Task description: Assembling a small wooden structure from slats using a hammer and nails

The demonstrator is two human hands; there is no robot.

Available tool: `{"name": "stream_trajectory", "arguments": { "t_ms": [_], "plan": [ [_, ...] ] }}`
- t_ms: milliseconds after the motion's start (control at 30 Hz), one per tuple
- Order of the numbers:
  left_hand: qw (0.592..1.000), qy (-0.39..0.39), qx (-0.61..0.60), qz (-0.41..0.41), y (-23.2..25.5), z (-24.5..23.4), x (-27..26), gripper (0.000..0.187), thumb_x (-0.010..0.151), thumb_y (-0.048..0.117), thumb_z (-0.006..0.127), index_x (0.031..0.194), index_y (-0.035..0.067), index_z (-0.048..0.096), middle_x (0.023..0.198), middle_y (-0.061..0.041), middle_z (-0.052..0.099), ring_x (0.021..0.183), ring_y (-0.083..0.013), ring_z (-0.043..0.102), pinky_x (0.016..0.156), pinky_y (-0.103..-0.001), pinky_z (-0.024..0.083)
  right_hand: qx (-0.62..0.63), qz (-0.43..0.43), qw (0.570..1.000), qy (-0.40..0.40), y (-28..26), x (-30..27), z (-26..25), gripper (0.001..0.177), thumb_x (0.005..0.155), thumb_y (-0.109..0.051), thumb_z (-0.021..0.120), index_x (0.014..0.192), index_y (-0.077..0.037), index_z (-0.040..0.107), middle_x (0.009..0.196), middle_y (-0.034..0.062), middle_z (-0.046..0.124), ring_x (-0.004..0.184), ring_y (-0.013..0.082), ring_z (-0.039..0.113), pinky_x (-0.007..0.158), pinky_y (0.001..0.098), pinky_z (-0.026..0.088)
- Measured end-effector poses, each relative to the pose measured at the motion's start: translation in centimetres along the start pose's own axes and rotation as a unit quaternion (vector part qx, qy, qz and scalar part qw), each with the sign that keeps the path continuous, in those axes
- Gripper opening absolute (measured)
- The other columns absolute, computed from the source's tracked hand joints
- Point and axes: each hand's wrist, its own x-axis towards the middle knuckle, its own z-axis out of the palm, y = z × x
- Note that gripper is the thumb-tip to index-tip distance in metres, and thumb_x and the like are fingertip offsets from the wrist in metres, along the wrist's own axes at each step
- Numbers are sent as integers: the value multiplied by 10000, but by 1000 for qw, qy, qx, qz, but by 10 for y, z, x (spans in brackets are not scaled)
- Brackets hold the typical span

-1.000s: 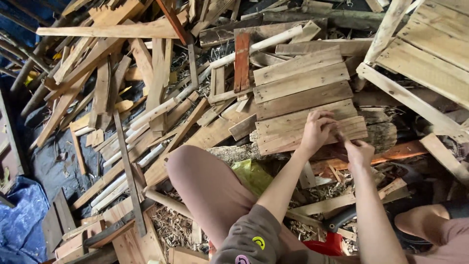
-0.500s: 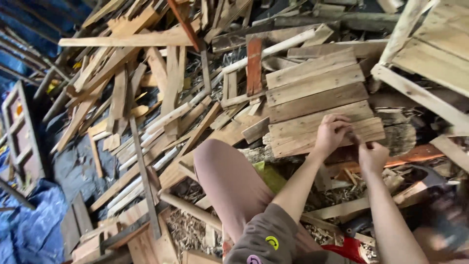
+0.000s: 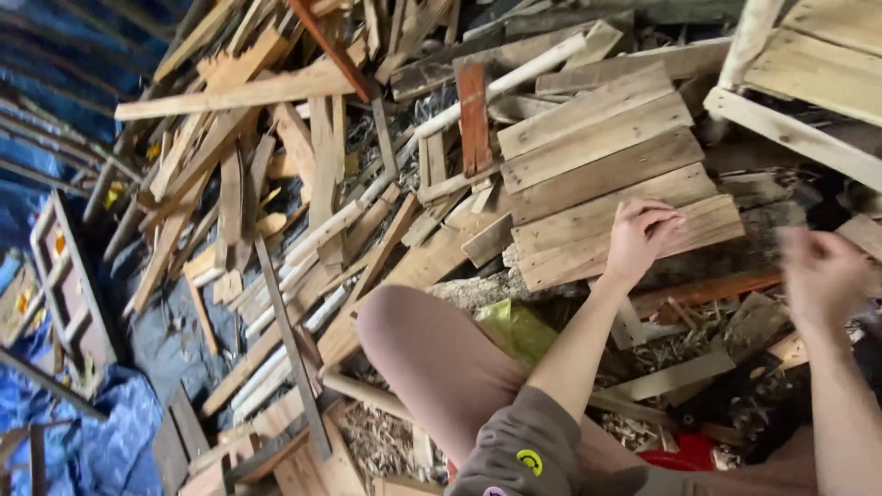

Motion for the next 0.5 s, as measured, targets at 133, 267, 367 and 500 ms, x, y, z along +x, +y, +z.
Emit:
{"name": "stream_trajectory", "arguments": {
  "t_ms": [133, 267, 367, 500],
  "plan": [
    [1000, -1, 1, -20, 0, 4, 3, 182, 921, 200, 738, 980, 29, 762, 1127, -43, 680, 1274, -258, 577, 1118, -402, 478, -393, 13, 906, 157, 74, -17, 7, 139, 1302, -171, 766, 1237, -50, 785, 873, 35, 695, 663, 179, 658, 557, 314, 561],
    [1000, 3, -9, -21, -8, 4, 1, 162, 886, 222, 761, 924, 64, 755, 1099, -39, 702, 1281, -247, 581, 1151, -412, 471, -517, 223, 826, -28, 100, -57, 22, 694, 1135, -475, 771, 1419, 64, 438, 1171, 227, 589, 745, 297, 738, 509, 411, 646],
    [998, -25, -6, -49, -28, 14, 0, 232, 860, 305, 744, 915, 80, 759, 1154, -49, 721, 1310, -244, 562, 1239, -434, 385, -484, 208, 849, -42, 139, -105, 37, 658, 1152, -377, 739, 1423, 138, 433, 1257, 293, 557, 851, 358, 699, 585, 460, 627],
    [997, -50, 18, -50, -40, 19, 0, 335, 808, 441, 712, 890, 124, 776, 1135, -1, 742, 1347, -234, 536, 1300, -457, 328, -305, 223, 926, 8, 207, -113, 52, 428, 1121, -145, 731, 1198, 144, 425, 866, 248, 675, 603, 420, 686, 536, 474, 550]
  ]
}}
